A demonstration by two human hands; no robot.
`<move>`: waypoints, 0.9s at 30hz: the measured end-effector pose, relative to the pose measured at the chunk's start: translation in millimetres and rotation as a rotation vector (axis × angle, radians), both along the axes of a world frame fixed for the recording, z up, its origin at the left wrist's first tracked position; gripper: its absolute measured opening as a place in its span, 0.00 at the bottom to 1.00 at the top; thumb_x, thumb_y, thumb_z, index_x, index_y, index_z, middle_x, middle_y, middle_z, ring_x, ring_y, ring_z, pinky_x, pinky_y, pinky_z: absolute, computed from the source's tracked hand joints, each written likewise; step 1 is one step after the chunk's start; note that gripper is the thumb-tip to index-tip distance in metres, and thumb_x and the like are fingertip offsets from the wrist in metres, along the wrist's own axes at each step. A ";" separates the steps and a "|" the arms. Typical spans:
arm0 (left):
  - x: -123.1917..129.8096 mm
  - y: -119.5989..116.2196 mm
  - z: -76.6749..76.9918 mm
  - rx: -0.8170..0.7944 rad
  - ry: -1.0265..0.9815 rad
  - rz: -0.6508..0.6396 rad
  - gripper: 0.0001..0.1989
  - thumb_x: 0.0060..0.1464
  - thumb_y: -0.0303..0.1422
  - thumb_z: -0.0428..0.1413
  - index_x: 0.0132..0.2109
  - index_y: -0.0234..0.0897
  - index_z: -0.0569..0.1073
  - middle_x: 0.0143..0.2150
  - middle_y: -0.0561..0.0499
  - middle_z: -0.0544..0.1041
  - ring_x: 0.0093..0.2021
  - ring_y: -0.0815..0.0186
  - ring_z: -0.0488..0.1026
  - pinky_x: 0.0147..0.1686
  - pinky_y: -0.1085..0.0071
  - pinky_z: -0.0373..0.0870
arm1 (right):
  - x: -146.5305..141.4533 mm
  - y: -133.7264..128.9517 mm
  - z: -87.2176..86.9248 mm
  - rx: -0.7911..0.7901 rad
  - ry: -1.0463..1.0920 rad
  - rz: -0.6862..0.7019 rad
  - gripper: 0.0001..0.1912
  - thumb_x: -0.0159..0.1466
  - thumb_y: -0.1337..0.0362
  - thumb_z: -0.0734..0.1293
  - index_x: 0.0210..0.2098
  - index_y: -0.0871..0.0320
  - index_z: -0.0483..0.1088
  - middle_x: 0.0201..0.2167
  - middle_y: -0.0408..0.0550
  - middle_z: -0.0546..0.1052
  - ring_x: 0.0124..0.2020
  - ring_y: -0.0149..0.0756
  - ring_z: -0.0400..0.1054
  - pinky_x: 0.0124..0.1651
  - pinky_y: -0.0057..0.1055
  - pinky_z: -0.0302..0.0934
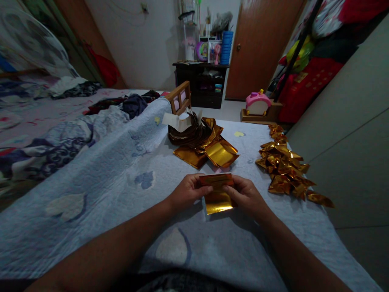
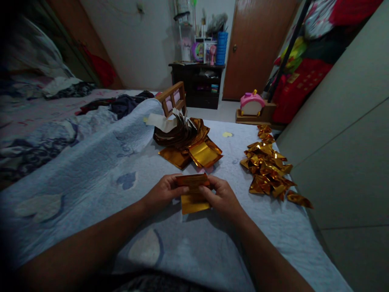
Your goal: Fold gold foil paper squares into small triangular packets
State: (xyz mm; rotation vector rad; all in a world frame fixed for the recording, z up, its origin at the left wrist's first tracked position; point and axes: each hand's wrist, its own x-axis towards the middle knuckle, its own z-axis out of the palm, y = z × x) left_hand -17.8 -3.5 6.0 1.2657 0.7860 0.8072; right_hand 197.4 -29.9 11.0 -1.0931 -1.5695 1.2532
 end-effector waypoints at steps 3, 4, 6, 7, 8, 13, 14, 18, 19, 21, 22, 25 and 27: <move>0.8 1.0 -2.3 -0.034 0.027 -0.027 0.17 0.50 0.40 0.69 0.39 0.31 0.78 0.35 0.47 0.79 0.35 0.62 0.74 0.40 0.65 0.70 | -0.8 -0.6 0.0 -0.089 0.098 0.028 0.13 0.64 0.56 0.69 0.44 0.56 0.79 0.36 0.46 0.80 0.35 0.38 0.74 0.39 0.34 0.68; 1.0 1.5 -2.2 -0.029 0.033 -0.024 0.17 0.50 0.40 0.68 0.39 0.31 0.78 0.34 0.47 0.78 0.35 0.63 0.74 0.39 0.66 0.70 | -0.8 -0.8 0.4 -0.106 0.111 0.026 0.13 0.64 0.56 0.69 0.44 0.56 0.79 0.35 0.46 0.80 0.35 0.38 0.74 0.39 0.34 0.69; 1.0 2.2 -1.0 -0.009 0.036 -0.002 0.16 0.50 0.40 0.68 0.40 0.32 0.77 0.35 0.48 0.78 0.36 0.64 0.74 0.39 0.67 0.69 | -0.7 -0.7 0.6 -0.129 0.125 0.010 0.13 0.63 0.56 0.70 0.43 0.55 0.79 0.35 0.46 0.81 0.35 0.38 0.74 0.40 0.35 0.69; 0.8 2.0 -0.1 0.013 0.041 0.026 0.16 0.51 0.39 0.67 0.41 0.33 0.76 0.36 0.48 0.77 0.35 0.65 0.73 0.38 0.69 0.69 | -0.7 -0.5 0.5 -0.139 0.129 0.000 0.13 0.62 0.56 0.70 0.43 0.55 0.79 0.35 0.46 0.81 0.35 0.38 0.74 0.39 0.35 0.69; 0.4 1.3 0.8 0.050 0.054 0.072 0.16 0.51 0.38 0.67 0.42 0.34 0.75 0.36 0.49 0.77 0.34 0.66 0.72 0.36 0.71 0.69 | -0.9 -0.2 0.3 -0.150 0.131 -0.011 0.13 0.62 0.56 0.70 0.42 0.56 0.79 0.35 0.47 0.81 0.35 0.38 0.74 0.39 0.35 0.69; -3.8 -14.5 4.9 0.620 0.198 0.415 0.09 0.57 0.30 0.61 0.44 0.39 0.70 0.28 0.59 0.66 0.24 0.74 0.61 0.24 0.79 0.58 | -3.1 2.3 2.1 -0.171 0.075 -0.102 0.14 0.61 0.57 0.69 0.41 0.58 0.79 0.35 0.48 0.81 0.35 0.40 0.75 0.37 0.33 0.68; -4.0 -19.6 6.2 0.769 0.222 0.383 0.08 0.57 0.27 0.60 0.44 0.39 0.69 0.27 0.60 0.65 0.23 0.75 0.60 0.23 0.79 0.58 | -3.7 2.5 3.0 -0.154 0.058 -0.119 0.14 0.61 0.56 0.69 0.41 0.59 0.78 0.35 0.48 0.81 0.35 0.41 0.75 0.37 0.34 0.68; 1.3 -34.5 13.6 1.067 0.255 0.178 0.08 0.57 0.25 0.57 0.44 0.39 0.69 0.29 0.57 0.72 0.24 0.73 0.65 0.27 0.76 0.63 | -5.8 1.7 4.3 -0.018 -0.060 -0.180 0.12 0.62 0.57 0.66 0.38 0.58 0.77 0.32 0.47 0.80 0.35 0.41 0.73 0.38 0.34 0.65; 3.6 -35.5 15.1 1.051 0.276 0.115 0.08 0.58 0.25 0.56 0.45 0.39 0.70 0.33 0.53 0.75 0.28 0.70 0.69 0.30 0.74 0.67 | -6.4 1.2 3.7 0.033 -0.116 -0.196 0.11 0.62 0.58 0.65 0.37 0.58 0.76 0.31 0.46 0.79 0.33 0.40 0.72 0.36 0.34 0.64; 7.8 -34.5 16.6 0.947 0.334 0.047 0.12 0.58 0.27 0.58 0.49 0.38 0.70 0.42 0.47 0.78 0.40 0.63 0.75 0.41 0.68 0.72 | -8.1 0.1 1.8 0.166 -0.245 -0.227 0.08 0.62 0.62 0.64 0.35 0.57 0.74 0.28 0.45 0.75 0.31 0.38 0.68 0.34 0.33 0.60; 9.5 -33.1 16.5 0.870 0.362 0.057 0.13 0.59 0.28 0.58 0.50 0.38 0.70 0.45 0.45 0.78 0.44 0.60 0.75 0.44 0.65 0.73 | -9.2 -0.5 0.7 0.241 -0.301 -0.237 0.06 0.61 0.64 0.63 0.34 0.57 0.73 0.28 0.45 0.73 0.30 0.37 0.67 0.34 0.33 0.59; 13.1 -28.9 13.9 0.596 0.289 0.058 0.15 0.61 0.32 0.59 0.54 0.38 0.70 0.51 0.42 0.76 0.51 0.58 0.75 0.52 0.60 0.72 | -13.2 -2.3 -1.4 0.422 -0.374 -0.232 0.03 0.61 0.68 0.62 0.32 0.56 0.67 0.31 0.46 0.69 0.33 0.37 0.65 0.35 0.33 0.60; 14.7 -27.5 11.6 0.391 0.154 0.034 0.15 0.62 0.34 0.59 0.54 0.38 0.70 0.51 0.43 0.77 0.51 0.58 0.76 0.53 0.61 0.72 | -15.9 -4.2 -0.8 0.497 -0.373 -0.194 0.03 0.60 0.70 0.63 0.32 0.55 0.65 0.36 0.49 0.69 0.38 0.40 0.67 0.39 0.35 0.63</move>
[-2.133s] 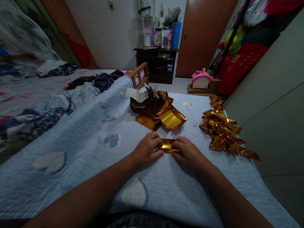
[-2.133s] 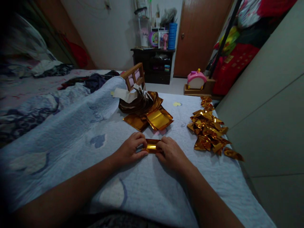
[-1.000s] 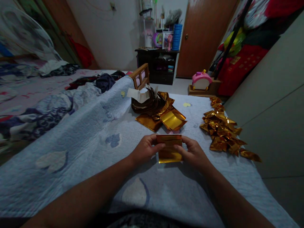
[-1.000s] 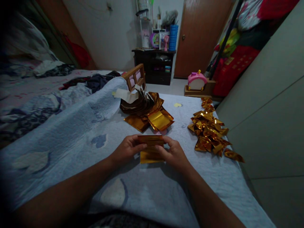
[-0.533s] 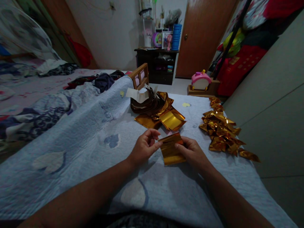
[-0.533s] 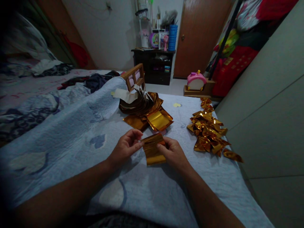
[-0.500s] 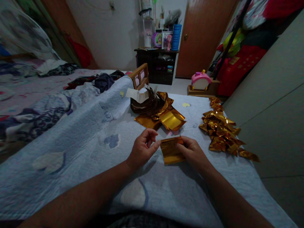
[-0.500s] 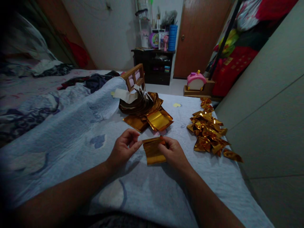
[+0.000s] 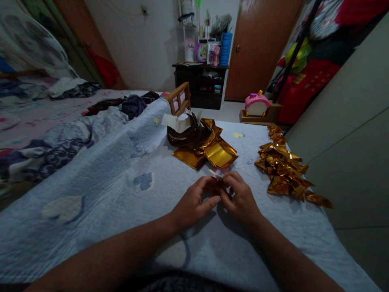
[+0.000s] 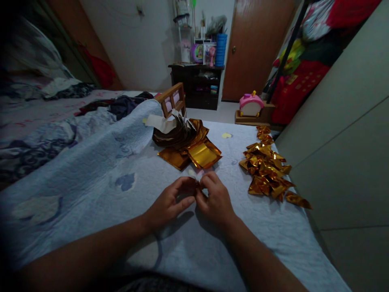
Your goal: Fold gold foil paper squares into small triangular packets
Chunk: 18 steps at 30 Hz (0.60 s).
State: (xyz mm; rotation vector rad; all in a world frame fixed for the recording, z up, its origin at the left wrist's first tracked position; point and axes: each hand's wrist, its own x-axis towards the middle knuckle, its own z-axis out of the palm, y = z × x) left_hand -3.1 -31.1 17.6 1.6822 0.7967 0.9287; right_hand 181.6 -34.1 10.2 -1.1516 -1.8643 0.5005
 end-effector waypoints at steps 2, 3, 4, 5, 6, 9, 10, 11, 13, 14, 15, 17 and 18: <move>1.5 0.8 -1.6 -0.182 -0.133 -0.018 0.14 0.61 0.36 0.61 0.51 0.37 0.71 0.46 0.45 0.78 0.47 0.60 0.77 0.49 0.64 0.73 | -1.9 -2.5 2.3 0.044 -0.026 0.066 0.05 0.58 0.69 0.64 0.35 0.56 0.64 0.42 0.53 0.69 0.45 0.44 0.66 0.46 0.40 0.65; 2.1 1.5 -2.1 -0.254 -0.192 -0.012 0.15 0.59 0.37 0.63 0.50 0.37 0.72 0.44 0.46 0.79 0.45 0.60 0.77 0.47 0.65 0.73 | -2.5 -3.9 3.9 0.058 -0.044 0.101 0.07 0.58 0.69 0.66 0.37 0.56 0.65 0.45 0.54 0.68 0.49 0.47 0.65 0.49 0.43 0.65; 2.7 2.5 -2.3 -0.310 -0.249 0.009 0.17 0.57 0.37 0.64 0.50 0.36 0.72 0.43 0.46 0.79 0.44 0.61 0.77 0.45 0.66 0.73 | -2.8 -5.3 5.6 0.063 -0.062 0.132 0.09 0.59 0.67 0.66 0.40 0.56 0.66 0.47 0.55 0.68 0.51 0.48 0.64 0.52 0.45 0.64; 3.2 3.9 -2.3 -0.350 -0.305 0.043 0.19 0.55 0.37 0.66 0.51 0.36 0.73 0.43 0.46 0.79 0.43 0.61 0.77 0.44 0.67 0.73 | -3.0 -6.7 7.2 0.066 -0.078 0.158 0.11 0.60 0.66 0.67 0.43 0.56 0.67 0.49 0.56 0.67 0.53 0.50 0.63 0.54 0.46 0.64; 3.4 5.6 -2.0 -0.382 -0.353 0.083 0.22 0.54 0.37 0.67 0.53 0.36 0.74 0.44 0.45 0.80 0.44 0.61 0.78 0.46 0.67 0.73 | -2.9 -7.8 8.5 0.068 -0.091 0.180 0.14 0.61 0.65 0.68 0.46 0.56 0.67 0.51 0.56 0.67 0.54 0.50 0.62 0.55 0.48 0.63; 2.8 12.0 -0.9 -0.433 -0.416 0.204 0.21 0.53 0.35 0.67 0.53 0.33 0.76 0.45 0.44 0.82 0.45 0.60 0.79 0.48 0.66 0.73 | -1.8 -9.0 10.2 0.091 -0.097 0.208 0.15 0.62 0.64 0.68 0.49 0.55 0.68 0.54 0.56 0.66 0.57 0.50 0.61 0.58 0.48 0.61; 2.1 14.0 -0.7 -0.444 -0.417 0.232 0.20 0.53 0.35 0.67 0.52 0.32 0.77 0.45 0.44 0.82 0.44 0.60 0.79 0.47 0.67 0.73 | -0.9 -8.5 10.1 0.104 -0.085 0.185 0.14 0.63 0.65 0.67 0.48 0.55 0.68 0.53 0.55 0.67 0.57 0.50 0.61 0.58 0.48 0.61; 1.3 15.7 -0.6 -0.454 -0.415 0.252 0.19 0.53 0.35 0.67 0.51 0.31 0.77 0.44 0.44 0.83 0.43 0.59 0.79 0.46 0.67 0.74 | 0.4 -7.4 9.7 0.117 -0.062 0.139 0.11 0.64 0.66 0.66 0.46 0.55 0.68 0.53 0.55 0.67 0.56 0.49 0.62 0.58 0.48 0.60; -0.2 17.7 -0.5 -0.470 -0.417 0.282 0.19 0.52 0.34 0.68 0.49 0.31 0.77 0.42 0.43 0.83 0.40 0.59 0.80 0.43 0.67 0.75 | 3.8 -3.9 8.2 0.125 0.011 0.002 0.06 0.65 0.67 0.65 0.42 0.54 0.68 0.50 0.53 0.69 0.54 0.47 0.63 0.56 0.47 0.61; -0.8 18.1 -0.3 -0.475 -0.421 0.288 0.19 0.51 0.34 0.68 0.48 0.31 0.77 0.41 0.44 0.84 0.39 0.59 0.80 0.42 0.67 0.75 | 5.7 -1.9 7.1 0.104 0.059 -0.064 0.04 0.65 0.66 0.65 0.41 0.54 0.67 0.48 0.52 0.70 0.52 0.46 0.65 0.54 0.45 0.62; -1.2 18.1 0.0 -0.479 -0.426 0.290 0.19 0.50 0.34 0.69 0.47 0.31 0.77 0.40 0.44 0.84 0.38 0.60 0.80 0.40 0.67 0.75 | 7.6 0.1 5.8 0.056 0.113 -0.109 0.04 0.66 0.65 0.65 0.41 0.54 0.66 0.46 0.52 0.71 0.49 0.45 0.66 0.51 0.43 0.63; -1.5 17.2 1.0 -0.483 -0.432 0.280 0.19 0.49 0.34 0.69 0.47 0.31 0.77 0.39 0.44 0.84 0.37 0.60 0.81 0.39 0.67 0.76 | 10.3 3.3 3.1 -0.118 0.235 -0.108 0.06 0.66 0.61 0.66 0.42 0.53 0.65 0.41 0.48 0.73 0.42 0.41 0.68 0.43 0.39 0.64; -1.4 16.5 1.7 -0.484 -0.433 0.273 0.19 0.49 0.34 0.69 0.47 0.31 0.77 0.39 0.44 0.84 0.36 0.60 0.81 0.38 0.68 0.76 | 10.8 4.2 2.0 -0.225 0.308 -0.081 0.08 0.66 0.59 0.66 0.41 0.53 0.64 0.39 0.47 0.73 0.39 0.39 0.68 0.40 0.36 0.64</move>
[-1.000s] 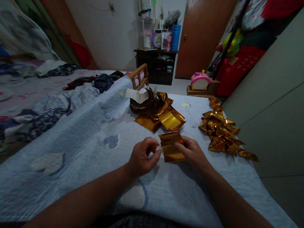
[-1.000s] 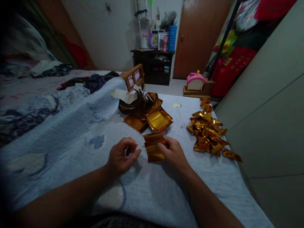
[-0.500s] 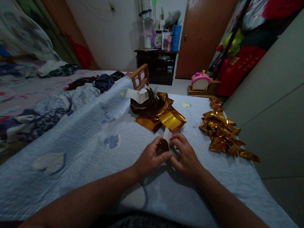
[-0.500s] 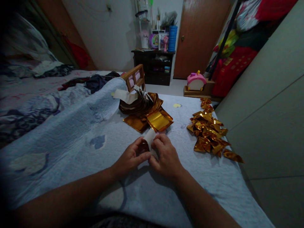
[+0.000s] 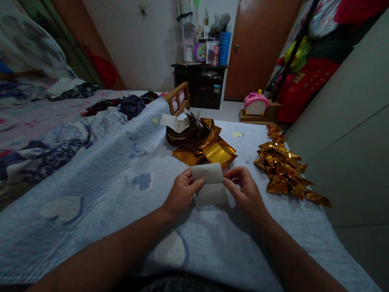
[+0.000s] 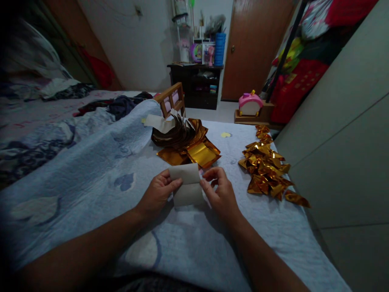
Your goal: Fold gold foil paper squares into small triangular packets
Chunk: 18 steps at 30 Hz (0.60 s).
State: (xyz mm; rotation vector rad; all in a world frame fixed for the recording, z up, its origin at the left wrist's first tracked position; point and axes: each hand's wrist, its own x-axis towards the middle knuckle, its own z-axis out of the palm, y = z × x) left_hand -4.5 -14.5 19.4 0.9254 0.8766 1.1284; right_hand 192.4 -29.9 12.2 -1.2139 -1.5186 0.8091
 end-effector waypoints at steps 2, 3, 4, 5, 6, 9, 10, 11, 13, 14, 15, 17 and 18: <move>0.0 -1.2 1.4 -0.002 0.003 -0.016 0.20 0.49 0.35 0.69 0.48 0.31 0.76 0.39 0.44 0.84 0.36 0.60 0.81 0.37 0.69 0.76 | -0.7 0.2 -1.3 -0.152 0.154 0.075 0.11 0.66 0.56 0.67 0.40 0.52 0.61 0.34 0.43 0.72 0.31 0.36 0.67 0.32 0.32 0.62; -0.1 -1.5 1.9 -0.003 0.007 -0.022 0.21 0.50 0.35 0.69 0.48 0.31 0.76 0.40 0.44 0.84 0.36 0.60 0.81 0.37 0.69 0.76 | -1.7 -0.3 -1.3 -0.192 0.207 0.103 0.12 0.65 0.56 0.67 0.39 0.52 0.60 0.32 0.41 0.72 0.29 0.34 0.66 0.30 0.30 0.60; -0.3 -1.7 2.2 -0.003 0.012 -0.028 0.21 0.50 0.35 0.69 0.49 0.31 0.75 0.40 0.44 0.84 0.36 0.60 0.81 0.36 0.69 0.76 | -2.9 -1.0 -1.0 -0.205 0.236 0.120 0.12 0.64 0.56 0.68 0.38 0.52 0.60 0.31 0.40 0.71 0.28 0.33 0.65 0.28 0.29 0.59; -0.5 -1.7 2.3 -0.002 0.016 -0.033 0.21 0.50 0.35 0.68 0.49 0.31 0.75 0.40 0.43 0.84 0.36 0.60 0.81 0.36 0.69 0.76 | -4.1 -1.8 -0.4 -0.199 0.242 0.129 0.11 0.64 0.57 0.68 0.38 0.52 0.60 0.30 0.39 0.70 0.27 0.32 0.64 0.28 0.28 0.58; -0.8 -1.6 2.2 -0.002 0.019 -0.040 0.22 0.51 0.35 0.68 0.50 0.31 0.74 0.40 0.43 0.84 0.36 0.60 0.81 0.36 0.68 0.76 | -5.2 -2.6 0.2 -0.183 0.230 0.133 0.11 0.63 0.59 0.68 0.37 0.52 0.61 0.29 0.39 0.69 0.27 0.32 0.64 0.29 0.28 0.58; -1.5 -1.6 0.7 -0.012 0.028 -0.051 0.24 0.52 0.36 0.68 0.51 0.33 0.69 0.40 0.45 0.83 0.34 0.61 0.80 0.35 0.68 0.76 | -7.2 -3.3 0.7 -0.144 0.179 0.135 0.08 0.62 0.62 0.68 0.35 0.53 0.63 0.27 0.38 0.67 0.27 0.31 0.62 0.29 0.27 0.56; -1.5 -1.9 0.2 -0.013 0.030 -0.047 0.25 0.52 0.36 0.68 0.52 0.35 0.67 0.39 0.46 0.83 0.33 0.61 0.80 0.35 0.68 0.76 | -7.4 -3.1 0.4 -0.135 0.171 0.135 0.07 0.62 0.62 0.67 0.34 0.53 0.63 0.26 0.38 0.66 0.26 0.30 0.61 0.29 0.27 0.56; -1.4 -2.3 -0.2 -0.009 0.032 -0.036 0.27 0.52 0.36 0.68 0.53 0.38 0.64 0.39 0.48 0.82 0.32 0.62 0.80 0.34 0.68 0.76 | -7.5 -2.7 0.2 -0.124 0.167 0.135 0.07 0.63 0.62 0.67 0.33 0.53 0.63 0.26 0.38 0.65 0.26 0.30 0.60 0.28 0.27 0.55; -1.1 -3.4 -0.1 0.017 0.031 0.003 0.31 0.52 0.35 0.67 0.55 0.42 0.58 0.39 0.51 0.82 0.34 0.62 0.79 0.35 0.67 0.76 | -7.1 -2.1 0.3 -0.103 0.161 0.133 0.06 0.64 0.62 0.66 0.31 0.54 0.64 0.26 0.38 0.65 0.26 0.30 0.59 0.28 0.27 0.55; -1.0 -4.0 0.4 0.035 0.030 0.027 0.32 0.52 0.35 0.67 0.56 0.44 0.57 0.40 0.53 0.81 0.35 0.62 0.79 0.36 0.67 0.75 | -6.8 -2.0 0.9 -0.098 0.159 0.137 0.07 0.64 0.62 0.65 0.30 0.54 0.65 0.26 0.39 0.65 0.27 0.31 0.59 0.28 0.27 0.55; -1.1 -4.5 1.3 0.052 0.034 0.046 0.31 0.52 0.35 0.66 0.56 0.45 0.56 0.40 0.53 0.80 0.37 0.63 0.79 0.37 0.67 0.75 | -6.3 -2.1 1.9 -0.097 0.158 0.140 0.07 0.64 0.61 0.65 0.30 0.54 0.66 0.26 0.39 0.66 0.27 0.31 0.59 0.29 0.27 0.55; -2.5 -5.0 3.6 0.088 0.063 0.063 0.26 0.54 0.34 0.65 0.54 0.45 0.61 0.39 0.54 0.79 0.37 0.64 0.77 0.37 0.69 0.73 | -5.0 -2.6 4.5 -0.110 0.160 0.132 0.07 0.65 0.60 0.65 0.32 0.55 0.70 0.26 0.41 0.68 0.28 0.32 0.60 0.30 0.29 0.56; -3.8 -4.8 4.8 0.109 0.095 0.052 0.20 0.54 0.34 0.64 0.51 0.43 0.65 0.38 0.54 0.78 0.36 0.65 0.76 0.37 0.70 0.72 | -4.2 -2.8 5.8 -0.118 0.160 0.122 0.07 0.64 0.60 0.65 0.32 0.55 0.71 0.26 0.41 0.69 0.28 0.33 0.61 0.30 0.29 0.56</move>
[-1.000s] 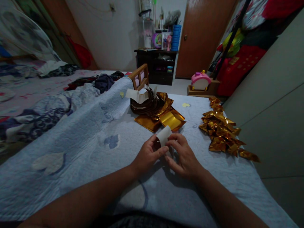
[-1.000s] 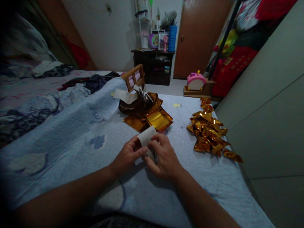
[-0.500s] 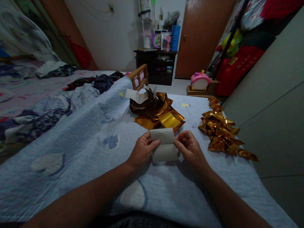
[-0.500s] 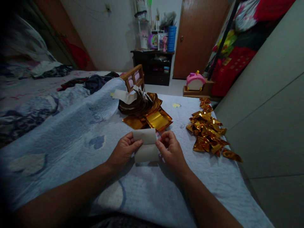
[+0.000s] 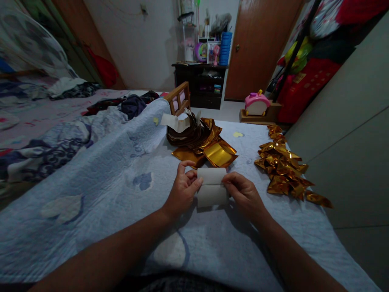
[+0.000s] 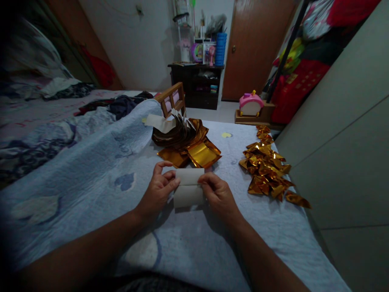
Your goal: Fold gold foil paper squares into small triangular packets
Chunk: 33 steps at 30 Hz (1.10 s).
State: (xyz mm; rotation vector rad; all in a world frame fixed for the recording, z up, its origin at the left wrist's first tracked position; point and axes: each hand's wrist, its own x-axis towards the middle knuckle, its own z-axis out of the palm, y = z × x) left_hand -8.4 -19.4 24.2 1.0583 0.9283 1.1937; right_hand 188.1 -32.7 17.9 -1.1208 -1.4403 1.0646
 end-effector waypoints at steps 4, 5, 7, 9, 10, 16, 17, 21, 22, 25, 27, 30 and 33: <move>-7.9 2.9 4.2 0.063 0.160 -0.098 0.04 0.54 0.33 0.61 0.35 0.37 0.79 0.34 0.48 0.77 0.38 0.61 0.73 0.38 0.68 0.70 | 3.3 0.6 2.4 -0.048 0.007 -0.049 0.08 0.61 0.59 0.67 0.32 0.56 0.75 0.26 0.43 0.73 0.28 0.34 0.63 0.29 0.30 0.57; -9.8 3.9 4.7 0.065 0.169 -0.118 0.05 0.54 0.33 0.61 0.35 0.37 0.81 0.36 0.47 0.79 0.39 0.59 0.74 0.40 0.67 0.70 | 3.8 1.0 2.4 -0.065 0.020 -0.054 0.08 0.61 0.59 0.67 0.32 0.56 0.75 0.26 0.43 0.73 0.28 0.34 0.63 0.29 0.30 0.57; -12.9 6.1 5.1 0.043 0.157 -0.148 0.08 0.53 0.34 0.62 0.38 0.37 0.83 0.39 0.45 0.80 0.41 0.58 0.75 0.41 0.66 0.71 | 4.5 1.8 2.1 -0.105 0.063 -0.048 0.08 0.60 0.59 0.68 0.33 0.56 0.76 0.26 0.43 0.73 0.27 0.34 0.63 0.29 0.29 0.57; -15.0 8.1 4.5 -0.004 0.138 -0.167 0.09 0.52 0.35 0.64 0.40 0.36 0.84 0.39 0.45 0.81 0.39 0.59 0.75 0.39 0.67 0.70 | 4.8 2.2 1.7 -0.140 0.109 -0.015 0.07 0.60 0.59 0.68 0.34 0.55 0.76 0.25 0.42 0.72 0.26 0.34 0.64 0.28 0.29 0.58; -15.7 9.1 3.9 -0.029 0.130 -0.174 0.10 0.51 0.35 0.65 0.39 0.36 0.84 0.39 0.46 0.81 0.38 0.60 0.75 0.38 0.68 0.69 | 5.0 2.2 1.4 -0.149 0.123 0.003 0.07 0.60 0.59 0.68 0.34 0.55 0.76 0.25 0.42 0.72 0.26 0.33 0.64 0.28 0.29 0.59; -17.4 14.5 -3.8 -0.125 0.055 -0.202 0.10 0.48 0.35 0.68 0.37 0.34 0.84 0.36 0.46 0.81 0.33 0.64 0.73 0.33 0.70 0.67 | 8.2 2.5 -3.8 -0.064 0.044 0.102 0.09 0.63 0.65 0.63 0.39 0.55 0.75 0.26 0.42 0.73 0.27 0.33 0.66 0.32 0.30 0.62; -17.2 15.3 -4.9 -0.137 0.042 -0.199 0.10 0.47 0.35 0.68 0.37 0.34 0.84 0.36 0.46 0.81 0.33 0.64 0.74 0.33 0.70 0.68 | 8.5 2.7 -4.7 -0.031 0.012 0.116 0.10 0.63 0.66 0.63 0.41 0.54 0.75 0.28 0.43 0.74 0.29 0.34 0.67 0.33 0.31 0.63; -16.0 16.6 -6.7 -0.164 0.017 -0.168 0.11 0.46 0.34 0.68 0.38 0.35 0.84 0.35 0.47 0.82 0.31 0.65 0.74 0.33 0.71 0.69 | 6.6 2.8 -5.7 0.163 -0.142 0.153 0.15 0.62 0.71 0.62 0.45 0.51 0.74 0.41 0.47 0.75 0.40 0.38 0.70 0.39 0.34 0.66; -15.7 16.6 -6.4 -0.164 0.018 -0.156 0.11 0.46 0.33 0.68 0.38 0.35 0.84 0.35 0.47 0.82 0.31 0.66 0.74 0.32 0.71 0.69 | 5.7 2.7 -5.3 0.200 -0.168 0.169 0.16 0.61 0.72 0.63 0.45 0.51 0.74 0.44 0.47 0.74 0.43 0.38 0.70 0.40 0.34 0.66; -15.2 15.9 -4.9 -0.156 0.030 -0.128 0.12 0.45 0.33 0.69 0.39 0.34 0.84 0.36 0.46 0.82 0.31 0.65 0.75 0.32 0.71 0.69 | 3.6 2.4 -4.0 0.226 -0.203 0.227 0.19 0.58 0.75 0.65 0.46 0.49 0.75 0.50 0.48 0.72 0.48 0.39 0.69 0.42 0.34 0.68; -15.1 15.3 -4.3 -0.149 0.033 -0.128 0.13 0.44 0.33 0.70 0.39 0.33 0.84 0.38 0.45 0.83 0.33 0.64 0.77 0.34 0.70 0.71 | 3.5 2.5 -3.8 0.212 -0.207 0.251 0.19 0.57 0.75 0.69 0.44 0.49 0.75 0.52 0.49 0.71 0.50 0.41 0.69 0.44 0.35 0.69; -14.6 14.2 -3.9 -0.135 0.055 -0.139 0.15 0.44 0.33 0.70 0.40 0.33 0.84 0.40 0.44 0.84 0.36 0.63 0.78 0.37 0.69 0.73 | 4.5 3.2 -4.5 0.185 -0.165 0.249 0.14 0.57 0.72 0.72 0.41 0.50 0.77 0.51 0.49 0.71 0.51 0.42 0.69 0.46 0.37 0.70; -13.4 12.7 -3.1 -0.077 0.104 -0.149 0.13 0.45 0.34 0.69 0.39 0.34 0.84 0.39 0.45 0.84 0.36 0.63 0.78 0.38 0.69 0.74 | 4.7 3.4 -4.7 0.126 -0.086 0.241 0.09 0.59 0.68 0.73 0.39 0.50 0.78 0.48 0.49 0.71 0.50 0.42 0.70 0.45 0.36 0.70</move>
